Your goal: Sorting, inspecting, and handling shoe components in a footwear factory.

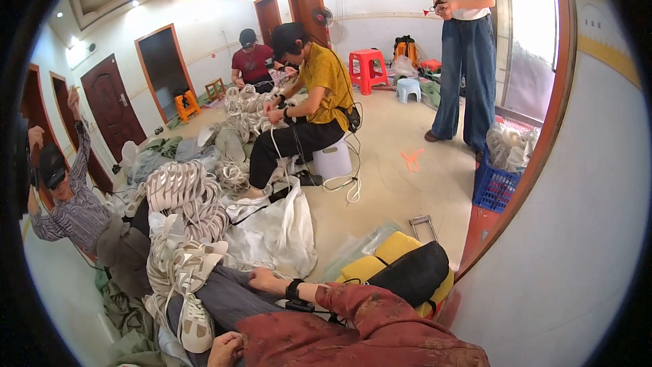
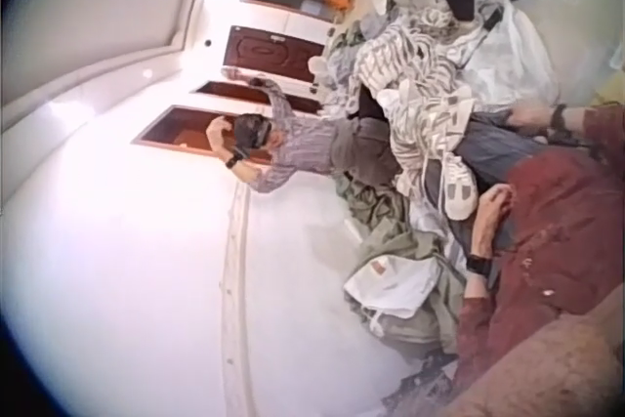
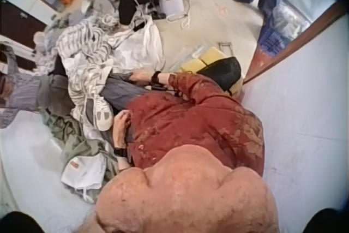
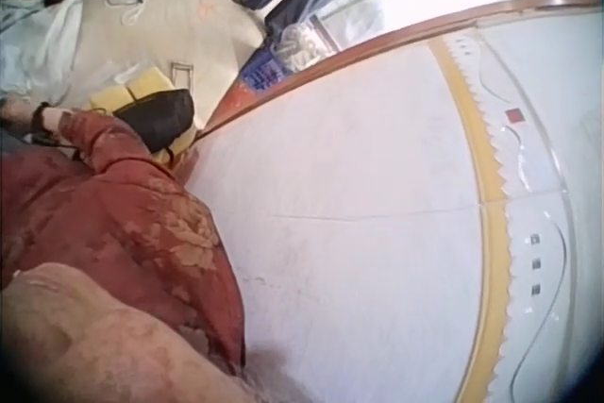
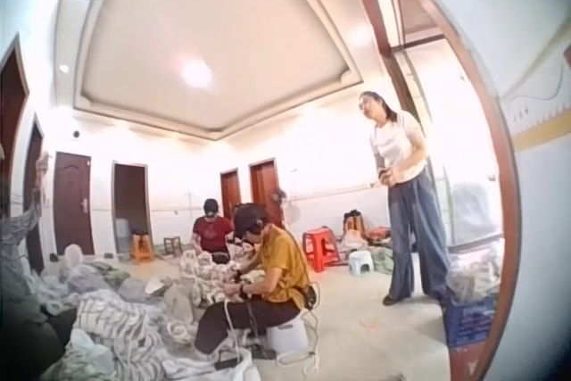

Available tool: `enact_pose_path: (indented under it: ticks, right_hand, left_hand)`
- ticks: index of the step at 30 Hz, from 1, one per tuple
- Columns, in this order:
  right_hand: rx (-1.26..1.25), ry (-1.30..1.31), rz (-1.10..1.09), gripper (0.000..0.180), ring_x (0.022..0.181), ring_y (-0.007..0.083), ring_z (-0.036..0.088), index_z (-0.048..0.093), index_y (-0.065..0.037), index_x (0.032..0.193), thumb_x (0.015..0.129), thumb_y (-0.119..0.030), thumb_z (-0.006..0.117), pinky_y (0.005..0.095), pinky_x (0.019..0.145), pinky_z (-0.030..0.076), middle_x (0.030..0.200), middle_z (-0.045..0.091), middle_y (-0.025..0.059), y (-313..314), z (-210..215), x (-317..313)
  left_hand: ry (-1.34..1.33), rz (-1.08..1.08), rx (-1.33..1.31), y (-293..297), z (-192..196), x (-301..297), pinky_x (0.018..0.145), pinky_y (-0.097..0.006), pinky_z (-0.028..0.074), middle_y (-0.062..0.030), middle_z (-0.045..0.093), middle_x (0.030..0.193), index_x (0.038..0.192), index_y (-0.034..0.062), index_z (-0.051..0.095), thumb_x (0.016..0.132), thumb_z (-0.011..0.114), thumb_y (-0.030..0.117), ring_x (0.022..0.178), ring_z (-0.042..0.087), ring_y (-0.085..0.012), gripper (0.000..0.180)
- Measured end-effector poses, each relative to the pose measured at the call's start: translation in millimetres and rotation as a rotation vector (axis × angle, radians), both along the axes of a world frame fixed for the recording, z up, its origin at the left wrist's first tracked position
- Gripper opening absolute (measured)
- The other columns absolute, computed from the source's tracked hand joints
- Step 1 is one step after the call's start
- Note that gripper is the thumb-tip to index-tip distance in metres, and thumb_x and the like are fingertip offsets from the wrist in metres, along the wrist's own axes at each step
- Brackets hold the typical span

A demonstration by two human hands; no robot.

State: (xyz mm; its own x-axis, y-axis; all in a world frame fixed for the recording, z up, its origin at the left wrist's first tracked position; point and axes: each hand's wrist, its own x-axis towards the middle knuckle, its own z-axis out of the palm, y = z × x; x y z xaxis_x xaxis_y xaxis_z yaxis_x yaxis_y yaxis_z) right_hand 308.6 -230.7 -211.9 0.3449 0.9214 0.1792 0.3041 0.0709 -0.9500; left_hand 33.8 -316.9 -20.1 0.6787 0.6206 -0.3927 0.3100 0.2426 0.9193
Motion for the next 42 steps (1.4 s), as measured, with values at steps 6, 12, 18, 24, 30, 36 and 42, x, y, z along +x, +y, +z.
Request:
enact_pose_path:
  ticks: [6,12,18,24,30,36,42]
  right_hand:
    - [0.258,-0.283,0.053,0.023,0.087,0.0345,0.060,0.065,-0.001,0.092,0.072,-0.011,0.060,0.0432,0.080,0.048,0.088,0.064,0.0174,0.2,105.7,-51.1]
    - [0.418,-0.345,0.412,0.022,0.096,0.0334,0.057,0.067,-0.005,0.089,0.069,-0.012,0.063,0.0452,0.078,0.047,0.093,0.061,0.0127,-13.1,152.5,-76.3]
    - [0.345,-0.725,0.696,0.010,0.100,0.0216,0.052,0.065,-0.009,0.078,0.069,-0.014,0.066,0.0393,0.085,0.031,0.089,0.058,0.0029,-5.6,143.0,-86.8]
    - [0.488,-0.581,0.809,0.005,0.101,0.0198,0.052,0.064,-0.009,0.073,0.068,-0.010,0.065,0.0391,0.088,0.030,0.089,0.061,0.0008,9.4,132.8,-78.6]
    - [0.513,-0.418,0.766,0.004,0.091,0.0220,0.058,0.064,-0.006,0.070,0.067,-0.007,0.062,0.0393,0.084,0.038,0.080,0.063,0.0031,10.4,133.3,-75.7]
    - [0.492,-0.239,0.745,0.009,0.078,0.0267,0.061,0.065,-0.001,0.069,0.066,-0.010,0.062,0.0370,0.072,0.049,0.075,0.065,0.0070,8.1,134.2,-76.0]
    - [0.454,-0.285,0.862,0.006,0.085,0.0230,0.061,0.066,-0.007,0.069,0.065,-0.011,0.063,0.0360,0.080,0.045,0.078,0.065,0.0047,-4.8,139.9,-75.7]
  left_hand:
    - [-0.032,-0.025,-0.018,7.4,-10.9,-5.3,0.069,-0.019,0.042,0.0049,0.061,0.088,0.099,0.0079,0.064,0.096,0.054,0.023,0.077,0.056,-0.0054,0.018]
    - [-0.107,-0.012,-0.061,7.0,-10.8,-4.8,0.072,-0.022,0.046,0.0028,0.063,0.090,0.098,0.0074,0.065,0.097,0.054,0.021,0.079,0.059,-0.0082,0.017]
    - [-0.164,0.020,-0.033,-0.9,-0.5,-5.0,0.074,-0.023,0.047,0.0025,0.064,0.091,0.103,0.0078,0.065,0.097,0.055,0.021,0.081,0.060,-0.0090,0.017]
    - [-0.144,-0.034,-0.060,8.0,-11.9,-8.4,0.075,-0.023,0.047,0.0017,0.064,0.093,0.102,0.0073,0.065,0.097,0.056,0.022,0.083,0.060,-0.0096,0.018]
    - [-0.135,-0.028,-0.065,13.9,-20.9,-7.3,0.072,-0.022,0.047,0.0017,0.064,0.091,0.102,0.0067,0.066,0.097,0.055,0.022,0.079,0.060,-0.0087,0.019]
    - [-0.086,-0.022,-0.070,9.6,-11.4,-5.2,0.071,-0.022,0.047,0.0016,0.064,0.090,0.101,0.0051,0.065,0.098,0.054,0.021,0.077,0.059,-0.0084,0.020]
    - [-0.149,-0.040,-0.048,7.9,-12.5,-7.9,0.071,-0.023,0.048,0.0021,0.063,0.089,0.102,0.0057,0.065,0.098,0.054,0.021,0.077,0.059,-0.0089,0.019]
